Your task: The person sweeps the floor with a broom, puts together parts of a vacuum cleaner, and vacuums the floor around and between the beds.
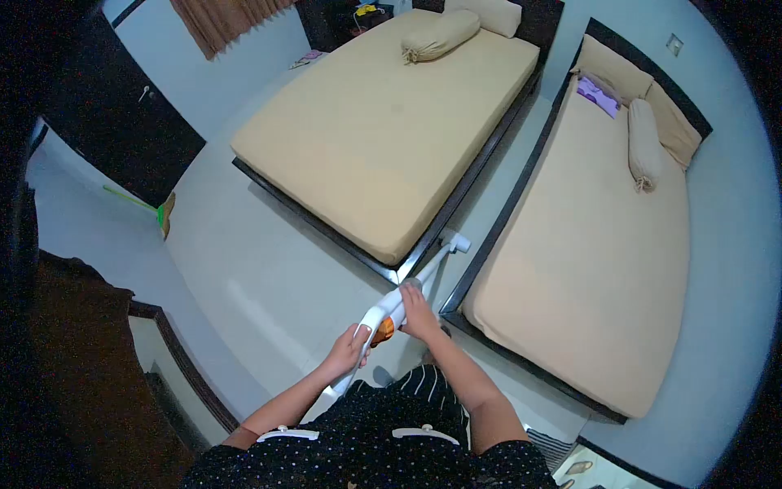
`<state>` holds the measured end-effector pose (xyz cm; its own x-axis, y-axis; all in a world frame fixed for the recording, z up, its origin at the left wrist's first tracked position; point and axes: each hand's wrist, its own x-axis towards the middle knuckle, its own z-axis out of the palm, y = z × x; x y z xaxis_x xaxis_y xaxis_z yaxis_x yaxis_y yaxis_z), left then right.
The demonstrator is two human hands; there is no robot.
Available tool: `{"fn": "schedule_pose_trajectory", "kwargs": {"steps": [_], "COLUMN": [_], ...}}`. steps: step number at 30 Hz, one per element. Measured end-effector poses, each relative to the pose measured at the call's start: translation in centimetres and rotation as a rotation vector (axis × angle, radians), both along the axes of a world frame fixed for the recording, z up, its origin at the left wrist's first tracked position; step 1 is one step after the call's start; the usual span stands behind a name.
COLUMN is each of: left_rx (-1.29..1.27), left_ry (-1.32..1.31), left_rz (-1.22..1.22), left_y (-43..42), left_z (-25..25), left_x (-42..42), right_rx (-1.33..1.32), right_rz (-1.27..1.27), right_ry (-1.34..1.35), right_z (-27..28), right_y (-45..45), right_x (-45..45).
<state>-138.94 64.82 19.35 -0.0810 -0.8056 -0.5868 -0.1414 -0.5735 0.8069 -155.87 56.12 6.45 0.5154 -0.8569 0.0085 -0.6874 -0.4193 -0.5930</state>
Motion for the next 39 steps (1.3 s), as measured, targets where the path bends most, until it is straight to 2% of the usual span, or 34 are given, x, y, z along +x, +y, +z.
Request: {"fn": "schedule_pose_trajectory", "kwargs": {"steps": [3, 7, 11, 20, 24, 29, 34, 39], "left_rx": [0.028, 0.048, 0.037, 0.008, -0.014, -0.027, -0.039, 0.006], "left_ry": [0.023, 0.035, -0.015, 0.006, 0.038, 0.066, 0.020, -0.008], "left_rz": [-0.006, 0.017, 0.011, 0.098, 0.172, 0.214, 0.233, 0.275], "left_y": [2.6, 5.0, 5.3, -1.0, -4.7, -8.7, -9.5, -5.7], "left_z": [1.1, 1.8, 1.7, 0.7, -0.5, -0.9, -1.3, -1.8], "left_x": [1.3, 2.4, 1.4, -5.6, -10.1, -14.0, -14.8, -14.4], "right_rx": [-0.033, 0.097, 0.105, 0.181, 0.135, 0.123, 0.149, 0.133], "right_rz": [0.027, 0.097, 0.113, 0.206, 0.252, 0.287, 0.287, 0.341], "right_ry": [-0.058, -0.131, -0.109, -0.082, -0.040, -0.043, 0.006, 0.023], "right_z": [-0.8, -0.8, -0.5, -0.6, -2.8, -2.4, -1.8, -2.0], "right_y": [2.5, 4.3, 4.0, -4.2, -9.3, -14.4, -15.7, -12.2], "right_x": [1.1, 2.2, 1.3, -4.6, -8.4, -11.7, -12.1, -11.4]}}
